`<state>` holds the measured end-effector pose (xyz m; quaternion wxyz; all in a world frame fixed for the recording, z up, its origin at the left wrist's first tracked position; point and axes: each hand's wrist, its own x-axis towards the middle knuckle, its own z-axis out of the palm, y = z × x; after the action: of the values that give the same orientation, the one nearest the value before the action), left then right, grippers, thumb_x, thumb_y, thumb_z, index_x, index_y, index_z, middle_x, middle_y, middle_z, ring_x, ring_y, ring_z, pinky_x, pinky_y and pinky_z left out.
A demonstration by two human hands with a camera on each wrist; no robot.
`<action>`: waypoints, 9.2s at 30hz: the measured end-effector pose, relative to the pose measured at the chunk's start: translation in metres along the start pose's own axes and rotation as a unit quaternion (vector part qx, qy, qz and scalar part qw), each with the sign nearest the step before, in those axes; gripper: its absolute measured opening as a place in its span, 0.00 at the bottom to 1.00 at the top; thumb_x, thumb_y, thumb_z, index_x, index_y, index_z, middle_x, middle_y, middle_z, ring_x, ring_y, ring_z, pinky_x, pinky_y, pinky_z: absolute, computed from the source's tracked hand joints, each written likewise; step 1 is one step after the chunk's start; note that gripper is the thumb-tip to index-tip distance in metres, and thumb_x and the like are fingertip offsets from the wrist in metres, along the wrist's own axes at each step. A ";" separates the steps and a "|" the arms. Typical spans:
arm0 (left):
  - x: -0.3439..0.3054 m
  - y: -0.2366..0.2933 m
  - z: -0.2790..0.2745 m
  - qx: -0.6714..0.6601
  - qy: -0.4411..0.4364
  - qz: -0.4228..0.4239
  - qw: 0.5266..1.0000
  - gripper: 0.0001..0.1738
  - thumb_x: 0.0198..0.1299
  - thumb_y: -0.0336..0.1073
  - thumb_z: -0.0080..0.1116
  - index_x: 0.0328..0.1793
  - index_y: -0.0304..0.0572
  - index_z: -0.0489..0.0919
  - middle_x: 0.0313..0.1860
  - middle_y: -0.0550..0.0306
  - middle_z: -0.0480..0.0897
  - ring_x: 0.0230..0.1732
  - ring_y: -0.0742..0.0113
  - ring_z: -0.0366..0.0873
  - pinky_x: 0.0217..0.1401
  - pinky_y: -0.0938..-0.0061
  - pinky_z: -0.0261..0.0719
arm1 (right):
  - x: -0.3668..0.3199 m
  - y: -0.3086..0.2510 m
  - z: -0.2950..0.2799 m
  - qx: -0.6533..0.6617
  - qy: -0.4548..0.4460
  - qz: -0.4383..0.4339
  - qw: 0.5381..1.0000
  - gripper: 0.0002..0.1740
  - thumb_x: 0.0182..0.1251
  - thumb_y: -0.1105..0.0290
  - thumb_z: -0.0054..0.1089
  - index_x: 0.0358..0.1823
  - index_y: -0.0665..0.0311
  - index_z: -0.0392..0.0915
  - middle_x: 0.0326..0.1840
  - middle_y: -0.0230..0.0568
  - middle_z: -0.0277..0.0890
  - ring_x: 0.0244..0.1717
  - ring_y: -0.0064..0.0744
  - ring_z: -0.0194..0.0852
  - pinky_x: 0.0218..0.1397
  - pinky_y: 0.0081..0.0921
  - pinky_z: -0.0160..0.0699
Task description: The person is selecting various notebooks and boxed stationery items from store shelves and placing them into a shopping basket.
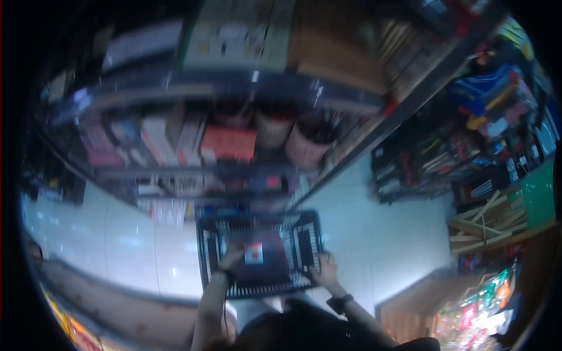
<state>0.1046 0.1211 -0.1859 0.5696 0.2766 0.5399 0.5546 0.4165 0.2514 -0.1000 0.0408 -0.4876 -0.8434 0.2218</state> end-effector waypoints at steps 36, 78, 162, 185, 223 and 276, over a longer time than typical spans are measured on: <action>-0.222 0.050 -0.071 0.226 0.290 0.074 0.927 0.20 0.59 0.39 0.56 0.55 0.37 0.72 0.44 0.47 0.78 0.42 0.64 0.76 0.42 0.72 0.76 | 0.150 -0.414 -0.462 0.210 0.606 -0.442 0.627 0.27 0.53 0.66 0.63 0.54 0.65 0.67 0.47 0.44 0.70 0.52 0.34 0.67 0.52 0.26 0.67; 0.049 -0.115 0.018 0.239 0.255 -0.291 0.891 0.26 0.48 0.30 0.56 0.56 0.39 0.67 0.45 0.39 0.79 0.48 0.45 0.77 0.50 0.61 0.75 | 0.083 -0.060 0.232 0.454 -0.316 0.238 0.798 0.25 0.46 0.77 0.58 0.51 0.68 0.71 0.46 0.41 0.75 0.47 0.30 0.72 0.49 0.25 0.71; -0.114 0.132 0.005 -0.166 0.102 -0.046 0.980 0.22 0.64 0.46 0.50 0.56 0.37 0.69 0.49 0.50 0.77 0.49 0.61 0.77 0.50 0.70 0.76 | 0.056 -0.257 -0.266 -0.138 0.307 -0.669 0.662 0.14 0.42 0.75 0.58 0.36 0.66 0.77 0.41 0.45 0.77 0.23 0.31 0.69 0.21 0.23 0.65; 0.021 -0.059 0.053 -0.015 0.193 -0.235 0.953 0.34 0.55 0.23 0.48 0.69 0.39 0.52 0.58 0.44 0.69 0.55 0.52 0.72 0.49 0.67 0.77 | 0.081 -0.059 0.139 0.487 -0.357 0.163 0.780 0.28 0.61 0.55 0.56 0.58 0.62 0.67 0.53 0.36 0.70 0.51 0.26 0.66 0.53 0.29 0.64; -0.015 -0.079 -0.042 0.236 0.185 -0.079 0.951 0.16 0.59 0.40 0.53 0.46 0.35 0.76 0.37 0.47 0.80 0.43 0.57 0.78 0.47 0.70 0.74 | 0.109 -0.007 0.178 0.477 -0.260 0.181 0.820 0.11 0.63 0.69 0.52 0.45 0.67 0.74 0.26 0.34 0.75 0.20 0.26 0.72 0.24 0.19 0.72; -0.115 0.130 0.070 -0.160 -0.151 -0.024 0.975 0.37 0.66 0.52 0.41 0.70 0.47 0.37 0.60 0.45 0.66 0.54 0.56 0.73 0.58 0.63 0.72 | 0.026 -0.162 -0.097 0.399 -0.038 -0.250 0.881 0.19 0.42 0.72 0.67 0.39 0.66 0.78 0.46 0.44 0.74 0.53 0.38 0.70 0.57 0.31 0.66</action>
<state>0.1483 0.0641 -0.0135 0.6944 0.2497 0.3584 0.5719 0.3002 0.2361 0.0505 0.2537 -0.1945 -0.7780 0.5409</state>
